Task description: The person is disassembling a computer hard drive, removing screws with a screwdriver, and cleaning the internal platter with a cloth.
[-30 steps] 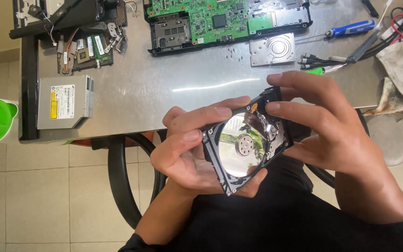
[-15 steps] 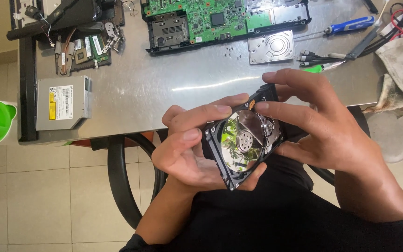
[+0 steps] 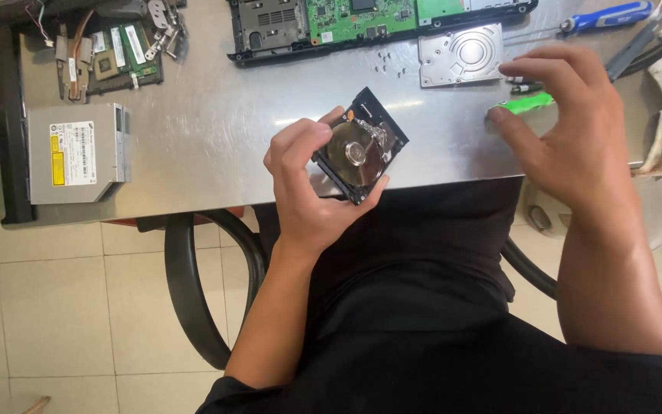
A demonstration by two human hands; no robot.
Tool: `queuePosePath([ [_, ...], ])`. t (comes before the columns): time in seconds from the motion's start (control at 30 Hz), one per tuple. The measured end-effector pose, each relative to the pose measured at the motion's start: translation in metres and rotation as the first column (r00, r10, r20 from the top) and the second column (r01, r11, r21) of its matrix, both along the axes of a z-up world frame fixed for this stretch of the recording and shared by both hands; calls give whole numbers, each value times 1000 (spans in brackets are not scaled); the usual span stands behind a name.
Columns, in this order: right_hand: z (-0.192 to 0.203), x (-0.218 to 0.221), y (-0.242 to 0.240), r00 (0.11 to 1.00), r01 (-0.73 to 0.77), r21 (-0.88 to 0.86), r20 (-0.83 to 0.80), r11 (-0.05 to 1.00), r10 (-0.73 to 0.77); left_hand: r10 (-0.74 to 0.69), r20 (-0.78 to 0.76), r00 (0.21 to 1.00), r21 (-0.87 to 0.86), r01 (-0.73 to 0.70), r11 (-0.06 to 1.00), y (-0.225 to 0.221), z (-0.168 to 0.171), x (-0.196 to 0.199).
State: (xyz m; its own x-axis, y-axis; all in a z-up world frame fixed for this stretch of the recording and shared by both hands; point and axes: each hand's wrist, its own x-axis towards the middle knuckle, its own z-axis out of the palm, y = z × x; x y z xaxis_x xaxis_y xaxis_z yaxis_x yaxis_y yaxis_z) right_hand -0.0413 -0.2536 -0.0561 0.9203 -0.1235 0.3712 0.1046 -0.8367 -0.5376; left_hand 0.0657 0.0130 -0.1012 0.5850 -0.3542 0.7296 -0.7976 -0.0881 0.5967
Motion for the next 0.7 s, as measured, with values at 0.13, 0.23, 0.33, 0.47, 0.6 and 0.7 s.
queuePosePath([
  [0.13, -31, 0, -29, 991, 96, -176, -71, 980, -110, 52, -154, 987, 171, -25, 985, 5, -2, 12],
  [0.23, -41, -3, -45, 982, 124, -224, -113, 967, -152, 42, -254, 966, 286, 34, 958, 8, -1, 21],
  [0.33, -48, -7, -70, 976, 147, -248, -119, 958, -180, 45, -266, 963, 428, 76, 900, 7, 5, 32],
  [0.47, -41, -6, -90, 950, 119, -323, -236, 939, -202, 105, -206, 973, 626, 49, 778, 5, 11, 43],
  [0.6, -48, -6, -102, 944, 110, -338, -260, 935, -205, 122, -65, 990, 683, -45, 729, 0, 0, 52],
  [0.7, -48, -8, -108, 955, 94, -348, -233, 933, -183, 120, -42, 992, 699, -57, 713, -3, 0, 53],
])
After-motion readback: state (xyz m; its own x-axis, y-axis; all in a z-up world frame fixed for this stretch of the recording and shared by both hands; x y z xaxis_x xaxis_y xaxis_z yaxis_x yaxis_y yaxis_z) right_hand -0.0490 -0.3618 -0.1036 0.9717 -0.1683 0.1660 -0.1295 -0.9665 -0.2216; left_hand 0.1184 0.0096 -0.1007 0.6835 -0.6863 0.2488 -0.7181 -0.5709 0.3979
